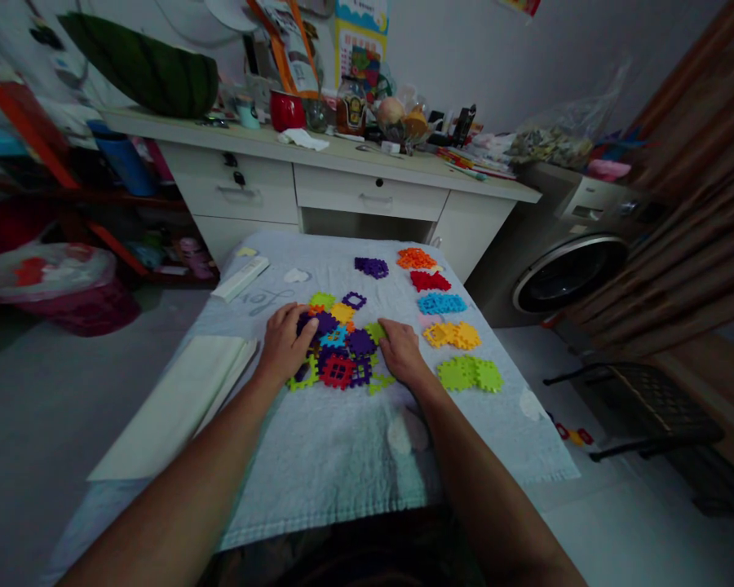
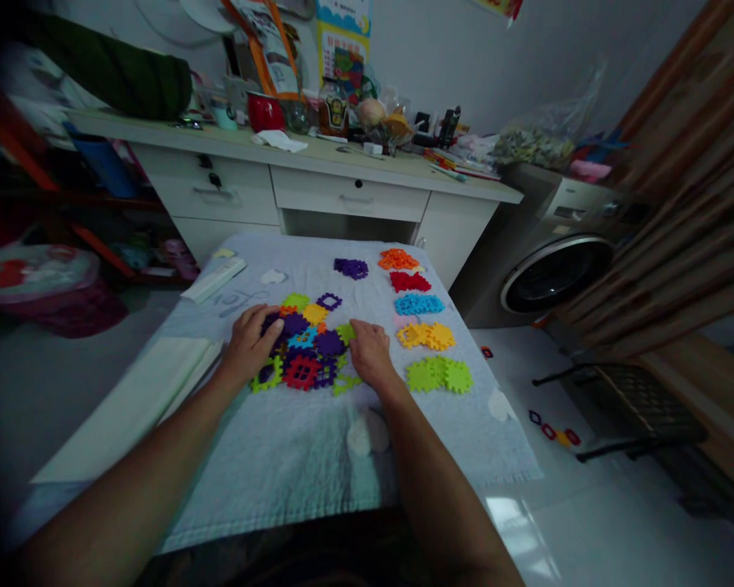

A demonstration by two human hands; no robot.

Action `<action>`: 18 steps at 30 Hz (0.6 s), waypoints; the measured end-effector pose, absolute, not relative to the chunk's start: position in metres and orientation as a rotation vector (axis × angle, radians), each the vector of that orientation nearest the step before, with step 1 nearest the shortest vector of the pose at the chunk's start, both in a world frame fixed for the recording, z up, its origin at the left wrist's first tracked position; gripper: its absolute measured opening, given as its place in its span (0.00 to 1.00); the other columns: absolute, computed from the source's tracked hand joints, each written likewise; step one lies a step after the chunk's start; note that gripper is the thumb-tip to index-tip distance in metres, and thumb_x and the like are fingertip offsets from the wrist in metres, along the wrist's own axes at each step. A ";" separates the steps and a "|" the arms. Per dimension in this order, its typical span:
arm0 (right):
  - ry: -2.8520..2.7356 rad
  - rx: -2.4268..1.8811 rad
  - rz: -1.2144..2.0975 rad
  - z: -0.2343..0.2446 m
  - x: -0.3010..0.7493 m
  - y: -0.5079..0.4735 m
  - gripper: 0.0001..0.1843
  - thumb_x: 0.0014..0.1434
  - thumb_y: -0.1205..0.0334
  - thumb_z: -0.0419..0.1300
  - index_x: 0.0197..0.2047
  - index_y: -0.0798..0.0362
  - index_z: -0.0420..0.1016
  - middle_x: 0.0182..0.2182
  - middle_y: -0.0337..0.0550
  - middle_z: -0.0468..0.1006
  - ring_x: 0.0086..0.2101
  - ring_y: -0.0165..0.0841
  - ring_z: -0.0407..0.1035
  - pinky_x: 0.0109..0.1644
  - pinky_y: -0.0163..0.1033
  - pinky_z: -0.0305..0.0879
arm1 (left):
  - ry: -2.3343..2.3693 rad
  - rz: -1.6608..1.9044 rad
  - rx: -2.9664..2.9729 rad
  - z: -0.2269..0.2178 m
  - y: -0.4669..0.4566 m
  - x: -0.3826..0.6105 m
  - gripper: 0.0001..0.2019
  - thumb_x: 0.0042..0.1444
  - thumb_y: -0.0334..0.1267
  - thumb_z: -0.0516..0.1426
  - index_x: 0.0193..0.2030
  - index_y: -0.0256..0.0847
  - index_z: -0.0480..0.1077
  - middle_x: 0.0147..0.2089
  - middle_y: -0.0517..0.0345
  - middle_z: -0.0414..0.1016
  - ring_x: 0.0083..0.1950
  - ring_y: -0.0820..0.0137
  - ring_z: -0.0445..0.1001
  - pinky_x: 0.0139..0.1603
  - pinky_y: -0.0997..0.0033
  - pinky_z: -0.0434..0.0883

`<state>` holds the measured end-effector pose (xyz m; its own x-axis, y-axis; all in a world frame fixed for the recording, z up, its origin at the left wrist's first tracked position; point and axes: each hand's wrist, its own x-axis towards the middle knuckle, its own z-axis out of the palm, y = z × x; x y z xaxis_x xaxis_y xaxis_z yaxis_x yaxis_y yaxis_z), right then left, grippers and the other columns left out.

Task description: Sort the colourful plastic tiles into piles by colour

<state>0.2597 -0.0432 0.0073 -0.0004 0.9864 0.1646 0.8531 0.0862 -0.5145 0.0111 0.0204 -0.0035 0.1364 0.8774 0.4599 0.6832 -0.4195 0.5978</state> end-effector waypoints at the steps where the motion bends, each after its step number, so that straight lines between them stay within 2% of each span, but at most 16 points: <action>1: -1.880 -1.804 0.368 0.008 0.260 -0.043 0.25 0.63 0.65 0.53 0.63 0.52 0.63 0.60 0.52 0.69 0.57 0.46 0.59 0.61 0.52 0.52 | 1.527 1.160 2.168 -0.003 0.021 0.011 0.21 0.64 0.51 0.46 0.54 0.41 0.68 0.58 0.47 0.67 0.63 0.58 0.63 0.67 0.53 0.59; 4: -1.840 -1.740 0.357 0.008 0.262 -0.044 0.28 0.60 0.62 0.57 0.63 0.53 0.63 0.54 0.53 0.71 0.53 0.43 0.62 0.59 0.50 0.55 | 1.516 1.143 2.191 -0.001 0.019 0.012 0.20 0.64 0.50 0.47 0.53 0.42 0.69 0.56 0.48 0.69 0.61 0.58 0.65 0.65 0.52 0.61; 8: -1.760 -1.630 0.340 0.006 0.267 -0.044 0.30 0.55 0.60 0.62 0.61 0.54 0.64 0.44 0.48 0.70 0.46 0.39 0.65 0.54 0.47 0.62 | 1.557 1.076 2.297 0.010 0.008 0.016 0.21 0.63 0.52 0.49 0.54 0.42 0.70 0.59 0.46 0.68 0.61 0.54 0.64 0.63 0.47 0.60; 12: -1.709 -1.596 0.357 0.004 0.270 -0.044 0.13 0.55 0.65 0.60 0.46 0.53 0.72 0.38 0.44 0.67 0.40 0.35 0.66 0.48 0.42 0.65 | 1.394 1.013 2.532 0.022 -0.009 0.023 0.23 0.60 0.54 0.53 0.56 0.43 0.69 0.62 0.47 0.67 0.66 0.52 0.59 0.66 0.44 0.54; 14: -1.710 -1.583 0.363 0.004 0.270 -0.045 0.07 0.55 0.67 0.59 0.40 0.53 0.72 0.38 0.44 0.67 0.40 0.35 0.66 0.48 0.41 0.65 | 1.246 0.935 2.635 0.026 -0.018 0.028 0.24 0.59 0.55 0.55 0.56 0.44 0.69 0.62 0.48 0.68 0.67 0.52 0.58 0.67 0.43 0.51; 15: -1.716 -1.576 0.361 0.004 0.269 -0.045 0.08 0.56 0.66 0.59 0.41 0.53 0.72 0.40 0.44 0.68 0.41 0.35 0.66 0.49 0.42 0.65 | 1.184 0.890 2.670 0.028 -0.022 0.031 0.25 0.58 0.56 0.56 0.57 0.45 0.69 0.63 0.49 0.68 0.68 0.52 0.58 0.68 0.43 0.50; 18: -1.762 -1.576 0.339 0.005 0.265 -0.047 0.16 0.56 0.65 0.60 0.50 0.54 0.70 0.46 0.49 0.71 0.47 0.39 0.66 0.55 0.46 0.62 | 1.060 0.730 2.714 0.029 -0.032 0.039 0.29 0.56 0.58 0.57 0.60 0.46 0.66 0.66 0.51 0.66 0.70 0.52 0.55 0.69 0.40 0.44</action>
